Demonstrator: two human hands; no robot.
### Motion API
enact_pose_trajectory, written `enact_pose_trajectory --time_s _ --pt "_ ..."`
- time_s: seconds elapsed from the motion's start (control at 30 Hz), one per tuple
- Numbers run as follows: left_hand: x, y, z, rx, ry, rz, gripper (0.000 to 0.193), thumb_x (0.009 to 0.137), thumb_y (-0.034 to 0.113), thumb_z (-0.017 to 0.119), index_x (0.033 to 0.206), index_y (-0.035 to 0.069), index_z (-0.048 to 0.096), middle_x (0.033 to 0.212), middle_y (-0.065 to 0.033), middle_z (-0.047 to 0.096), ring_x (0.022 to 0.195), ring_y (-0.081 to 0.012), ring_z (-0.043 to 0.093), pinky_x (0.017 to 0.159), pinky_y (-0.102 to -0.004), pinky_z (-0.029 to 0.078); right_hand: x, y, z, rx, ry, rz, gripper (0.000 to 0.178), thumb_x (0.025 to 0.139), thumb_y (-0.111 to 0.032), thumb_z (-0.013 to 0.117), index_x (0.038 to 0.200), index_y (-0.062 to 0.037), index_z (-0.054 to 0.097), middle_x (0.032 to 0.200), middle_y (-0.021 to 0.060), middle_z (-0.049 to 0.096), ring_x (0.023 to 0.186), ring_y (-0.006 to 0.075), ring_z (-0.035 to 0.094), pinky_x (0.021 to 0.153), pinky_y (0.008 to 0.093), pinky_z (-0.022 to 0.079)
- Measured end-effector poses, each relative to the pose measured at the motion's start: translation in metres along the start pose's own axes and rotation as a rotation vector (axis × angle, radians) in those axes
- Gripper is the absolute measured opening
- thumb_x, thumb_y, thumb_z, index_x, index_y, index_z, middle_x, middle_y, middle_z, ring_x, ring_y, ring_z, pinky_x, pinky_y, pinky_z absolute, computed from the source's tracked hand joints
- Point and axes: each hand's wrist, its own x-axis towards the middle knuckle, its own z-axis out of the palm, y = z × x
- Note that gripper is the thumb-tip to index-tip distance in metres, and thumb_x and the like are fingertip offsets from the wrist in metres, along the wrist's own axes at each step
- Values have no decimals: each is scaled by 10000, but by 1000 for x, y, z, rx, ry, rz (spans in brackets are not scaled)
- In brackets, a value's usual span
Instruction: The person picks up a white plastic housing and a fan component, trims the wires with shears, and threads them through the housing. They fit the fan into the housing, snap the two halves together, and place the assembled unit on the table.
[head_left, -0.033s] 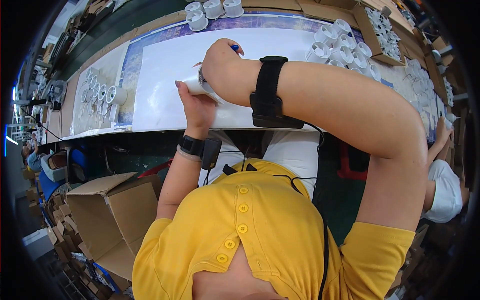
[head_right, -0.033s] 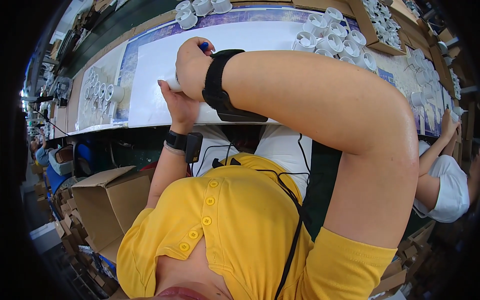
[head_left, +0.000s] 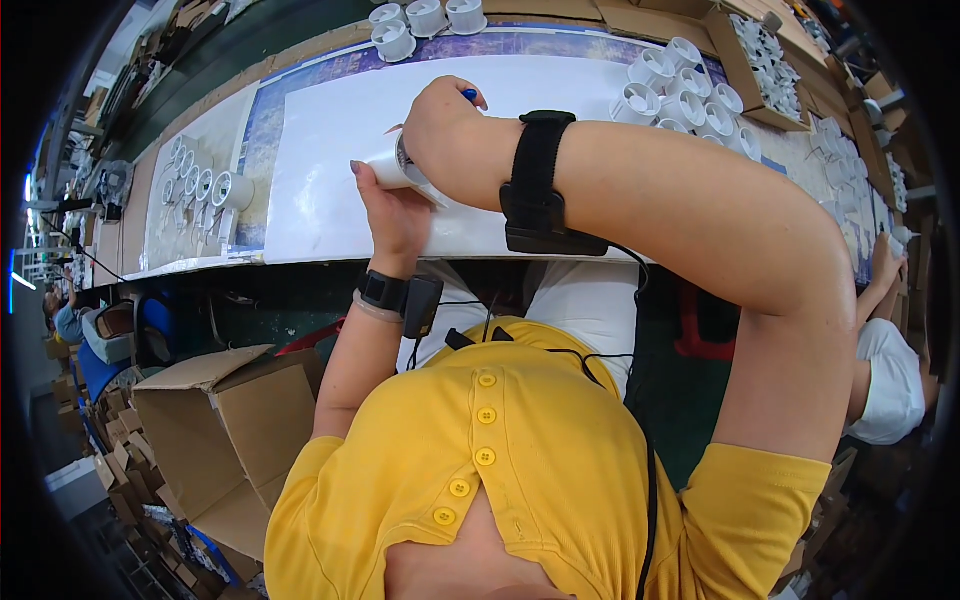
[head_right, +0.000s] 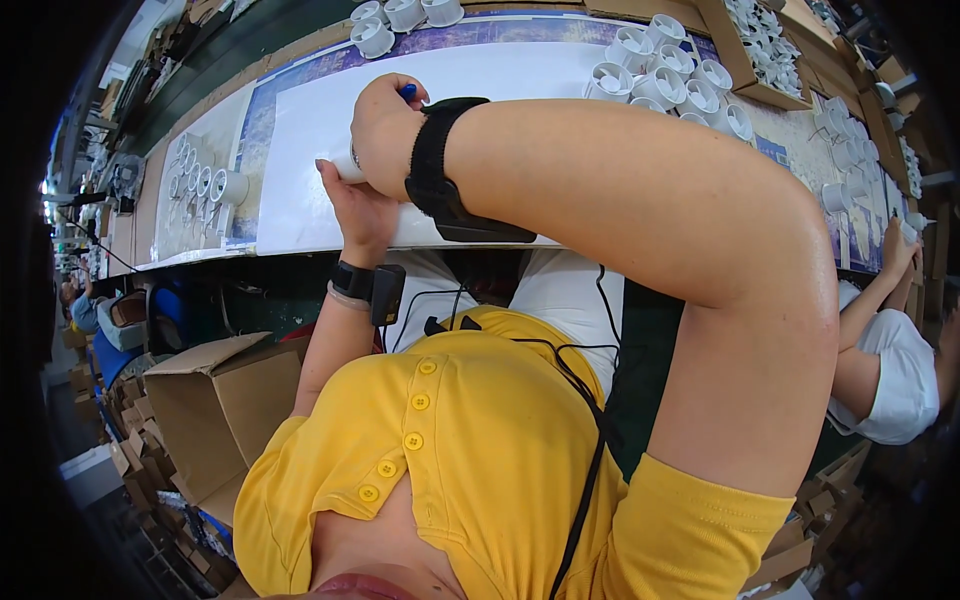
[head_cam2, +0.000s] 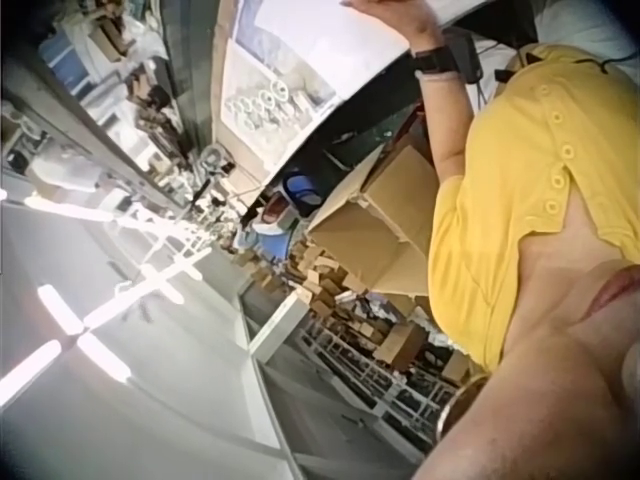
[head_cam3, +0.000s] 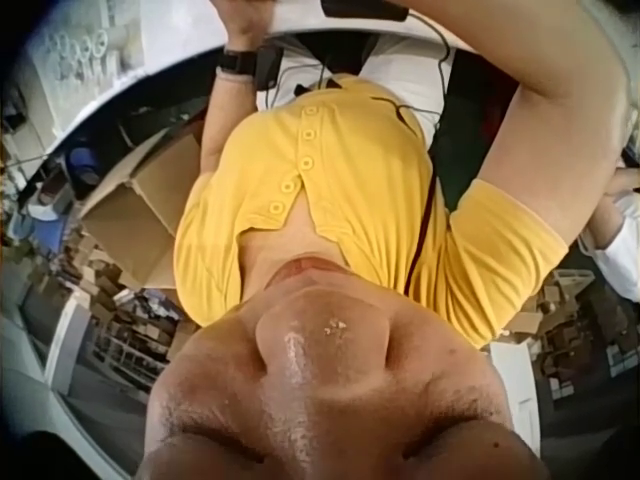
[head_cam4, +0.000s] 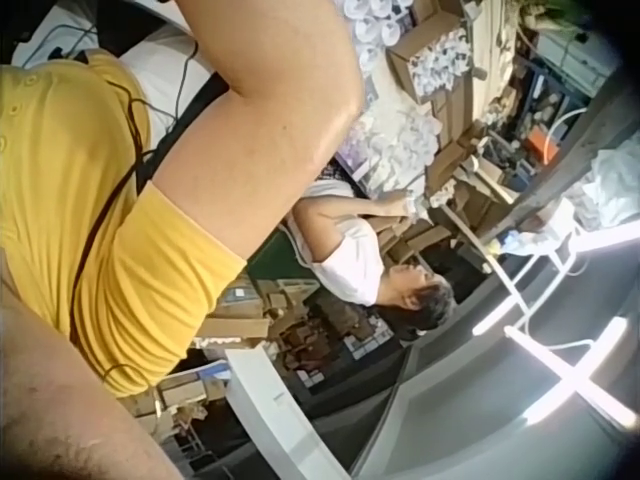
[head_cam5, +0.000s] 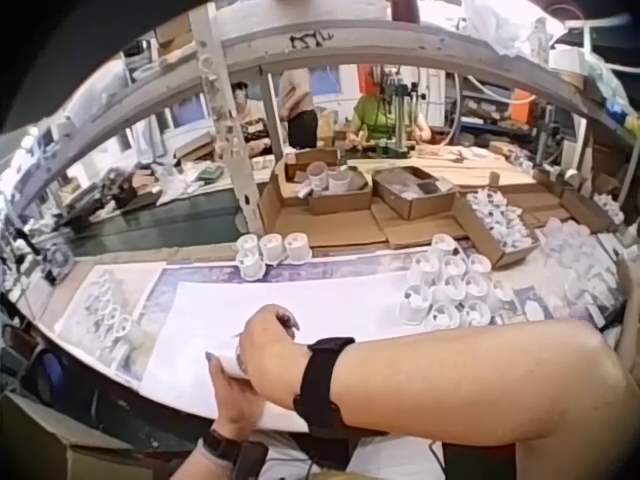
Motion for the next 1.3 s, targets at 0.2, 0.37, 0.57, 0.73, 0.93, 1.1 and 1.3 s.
enact_pose_trajectory --time_s 0.2,0.37,0.57,0.73,0.93,1.1,1.3 --pt "0 1 6 -9 43 -20 669 948 621 220 1285 91 448 1281 -87 526 1234 -243 449 1058 -407 317 15 3 10 116 41 -13 268 664 -238 724 919 -155 707 789 6 654 683 201 618 553 346 480" --pt "0 2 1 -50 51 -35 647 952 603 227 1283 94 451 1276 -86 533 1230 -243 455 1057 -412 320 2 3 12 -7 154 -34 248 671 -242 716 902 -150 706 762 6 649 658 198 618 532 335 476" --pt "0 2 3 -38 47 -7 642 952 597 230 1280 94 456 1280 -84 536 1226 -243 466 1052 -410 330 -6 3 3 -74 122 -46 253 669 -223 723 912 -155 711 766 6 657 672 199 631 547 324 497" --pt "2 1 -2 -42 29 18 638 954 589 237 1277 87 462 1279 -87 538 1223 -244 474 1046 -404 343 -4 2 4 0 99 -32 266 666 -220 722 923 -151 712 783 11 665 693 197 641 560 335 506" --pt "-1 2 2 -44 42 12 631 957 582 245 1271 83 470 1276 -88 541 1212 -248 487 1043 -404 351 7 -1 2 228 17 5 271 664 -228 727 920 -140 717 814 12 676 722 192 652 582 349 513" --pt "1 9 6 -95 104 -16 630 955 568 225 1273 87 480 1256 -87 550 1188 -249 496 1020 -416 371 2 2 3 264 44 -34 247 675 -211 697 900 -114 723 838 52 694 741 227 671 602 359 524" --pt "4 10 2 -199 90 -82 633 925 569 240 1241 95 514 1167 -77 584 1084 -251 533 935 -443 423 -17 21 14 422 275 39 242 669 -180 624 848 -47 715 828 143 692 740 299 672 604 373 523"
